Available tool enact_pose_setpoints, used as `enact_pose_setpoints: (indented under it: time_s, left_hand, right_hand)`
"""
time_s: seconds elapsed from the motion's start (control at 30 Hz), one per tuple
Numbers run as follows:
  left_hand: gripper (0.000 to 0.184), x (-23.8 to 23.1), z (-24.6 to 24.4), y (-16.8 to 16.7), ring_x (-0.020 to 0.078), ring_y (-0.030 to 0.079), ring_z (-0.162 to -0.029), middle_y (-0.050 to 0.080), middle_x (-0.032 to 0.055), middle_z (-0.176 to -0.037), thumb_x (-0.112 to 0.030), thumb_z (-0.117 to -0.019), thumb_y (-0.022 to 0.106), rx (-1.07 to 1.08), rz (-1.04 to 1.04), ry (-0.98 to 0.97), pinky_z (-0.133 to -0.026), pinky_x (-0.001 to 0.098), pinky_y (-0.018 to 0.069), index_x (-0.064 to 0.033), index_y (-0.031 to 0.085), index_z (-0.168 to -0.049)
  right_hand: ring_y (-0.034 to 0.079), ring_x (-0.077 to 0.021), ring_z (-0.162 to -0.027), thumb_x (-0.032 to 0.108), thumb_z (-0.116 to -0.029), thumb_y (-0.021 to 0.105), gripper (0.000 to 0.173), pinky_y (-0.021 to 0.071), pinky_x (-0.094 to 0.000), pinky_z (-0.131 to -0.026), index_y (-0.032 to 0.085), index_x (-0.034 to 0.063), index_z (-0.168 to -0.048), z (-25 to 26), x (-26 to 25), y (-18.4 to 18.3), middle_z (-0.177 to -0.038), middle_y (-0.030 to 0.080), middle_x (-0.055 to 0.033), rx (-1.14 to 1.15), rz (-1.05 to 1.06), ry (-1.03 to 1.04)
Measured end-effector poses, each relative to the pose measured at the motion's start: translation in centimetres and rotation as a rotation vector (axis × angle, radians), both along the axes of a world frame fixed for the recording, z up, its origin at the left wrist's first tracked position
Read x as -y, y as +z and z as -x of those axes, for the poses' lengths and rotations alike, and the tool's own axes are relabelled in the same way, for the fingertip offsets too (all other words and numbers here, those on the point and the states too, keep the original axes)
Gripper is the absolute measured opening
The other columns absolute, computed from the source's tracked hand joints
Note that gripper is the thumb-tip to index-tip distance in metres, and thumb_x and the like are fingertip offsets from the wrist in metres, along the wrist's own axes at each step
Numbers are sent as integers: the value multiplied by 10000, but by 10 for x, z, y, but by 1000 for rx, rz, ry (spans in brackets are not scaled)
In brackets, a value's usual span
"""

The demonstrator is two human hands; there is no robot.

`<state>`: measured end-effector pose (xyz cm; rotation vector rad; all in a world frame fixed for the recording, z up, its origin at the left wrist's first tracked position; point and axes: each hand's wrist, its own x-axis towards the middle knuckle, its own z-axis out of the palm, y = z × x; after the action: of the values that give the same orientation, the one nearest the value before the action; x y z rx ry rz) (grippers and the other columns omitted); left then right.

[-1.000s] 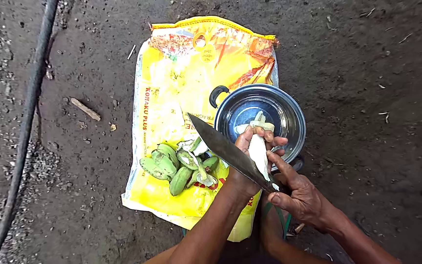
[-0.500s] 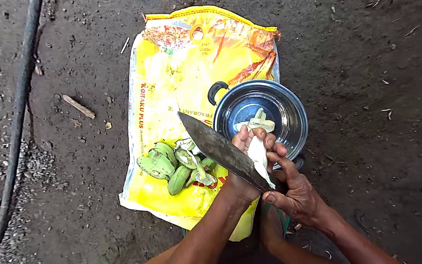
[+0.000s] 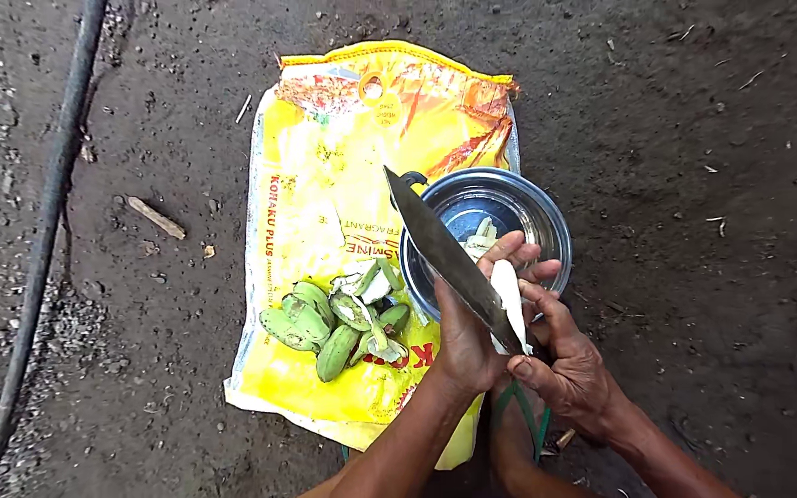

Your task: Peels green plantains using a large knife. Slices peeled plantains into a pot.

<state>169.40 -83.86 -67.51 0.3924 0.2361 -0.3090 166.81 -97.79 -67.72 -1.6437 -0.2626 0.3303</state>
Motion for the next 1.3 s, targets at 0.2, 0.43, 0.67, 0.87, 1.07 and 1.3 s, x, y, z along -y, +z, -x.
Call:
enact_pose_setpoints:
  time_s: [0.2,0.43,0.67,0.87,1.07,1.3]
  left_hand:
    - [923,9,4,6,178,699,-1004,696,61,-1150,-781,-700,710,80,-161,108,-858,328,590,-146,588,-1358]
    - [832,15,5,9,169,702,-872,690,63,-977,-752,-674,759,-6,-155,213,-776,310,598,-113,648,-1195]
    - [764,14,4,12,127,720,-931,726,3,-974,-800,-715,675,31,-246,207,-805,282,597,-181,675,-1164]
    - [802,13,4,11,148,717,-943,724,25,-974,-809,-721,664,29,-226,178,-829,289,592,-154,660,-1185]
    - [832,14,5,14,203,714,-996,721,64,-1017,-837,-747,599,-43,-233,131,-876,342,590,-141,659,-1199]
    - [807,12,4,17,205,714,-994,717,61,-1000,-831,-767,584,-87,-221,137,-878,347,591,-143,664,-1180]
  right_hand:
    - [650,19,-1074,450,-990,617,816,555,-173,-914,336,-113,-1509,-3,-2,2,-1246,682,-102,16,-29,-16]
    - [651,-27,-1146,450,-988,630,808,556,-210,-962,333,-70,-1531,-2,-4,-3,-1303,664,-123,21,-50,9]
    - [678,18,-980,428,-983,643,777,570,-181,-876,371,-101,-1483,-6,-1,-2,-1128,722,-95,18,-25,33]
    - [663,55,-863,450,-990,624,779,566,-154,-793,353,-62,-1512,-3,-1,-3,-998,732,-38,13,-27,38]
    - [673,38,-930,460,-989,623,742,573,-163,-829,399,-22,-1506,-3,3,-7,-1096,723,-50,29,-6,19]
    - [658,56,-898,458,-980,635,737,559,-144,-815,424,-37,-1485,-4,1,-6,-1066,723,-47,39,25,8]
